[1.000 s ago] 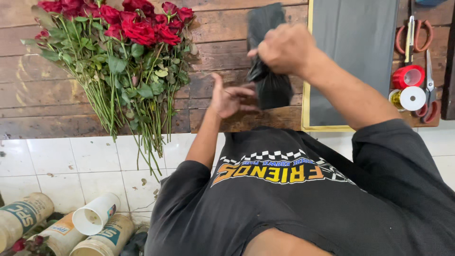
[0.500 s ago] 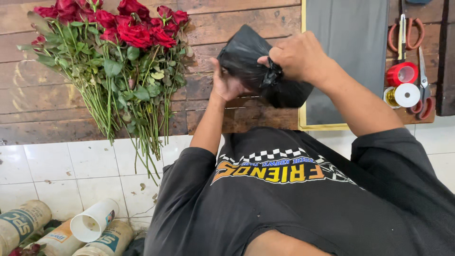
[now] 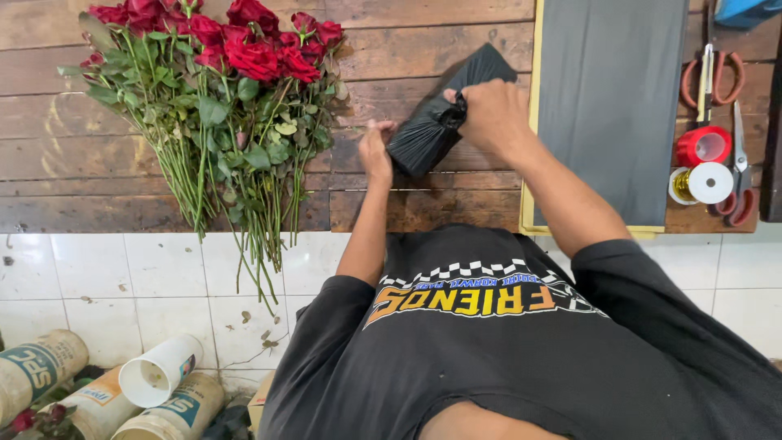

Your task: The person wraps a green floral foam block in black plastic, folds the edges, and secures it with tape. They then pick up a bunch of red roses, separate one rose, and remove its lower leaves.

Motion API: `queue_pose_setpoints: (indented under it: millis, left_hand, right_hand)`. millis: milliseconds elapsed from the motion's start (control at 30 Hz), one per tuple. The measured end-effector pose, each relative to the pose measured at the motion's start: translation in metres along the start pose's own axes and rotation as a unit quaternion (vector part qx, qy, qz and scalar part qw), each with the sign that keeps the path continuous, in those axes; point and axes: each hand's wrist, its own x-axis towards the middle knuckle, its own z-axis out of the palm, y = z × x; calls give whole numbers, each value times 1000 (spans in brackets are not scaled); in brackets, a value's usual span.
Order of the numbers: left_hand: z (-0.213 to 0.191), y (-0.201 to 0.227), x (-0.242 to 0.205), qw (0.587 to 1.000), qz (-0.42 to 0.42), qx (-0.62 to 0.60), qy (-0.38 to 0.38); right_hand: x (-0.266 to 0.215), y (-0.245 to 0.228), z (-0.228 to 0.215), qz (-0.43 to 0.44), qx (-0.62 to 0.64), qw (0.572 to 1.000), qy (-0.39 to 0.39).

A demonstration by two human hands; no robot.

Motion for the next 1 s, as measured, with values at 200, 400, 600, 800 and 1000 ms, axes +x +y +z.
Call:
queue_pose_setpoints:
  millis: [200, 400, 600, 800, 1000]
  left_hand:
    - [-18, 12, 22, 991, 71, 95, -65]
    - [40, 28, -17, 769, 308, 501, -252]
    - [69, 16, -14, 844, 401, 319, -159]
    - [59, 44, -3, 878, 328, 166, -308]
    - [60, 57, 6, 849, 279, 167, -416]
  right_hand:
    - [-14, -22, 29, 178, 108, 970, -125]
    - [-1, -19, 10, 255, 189, 938, -135]
    - [-1, -20, -29, 279, 205, 923, -169]
    - [-25, 28, -29, 164, 313, 925, 138]
    - [-36, 22, -36, -361, -167, 866, 304]
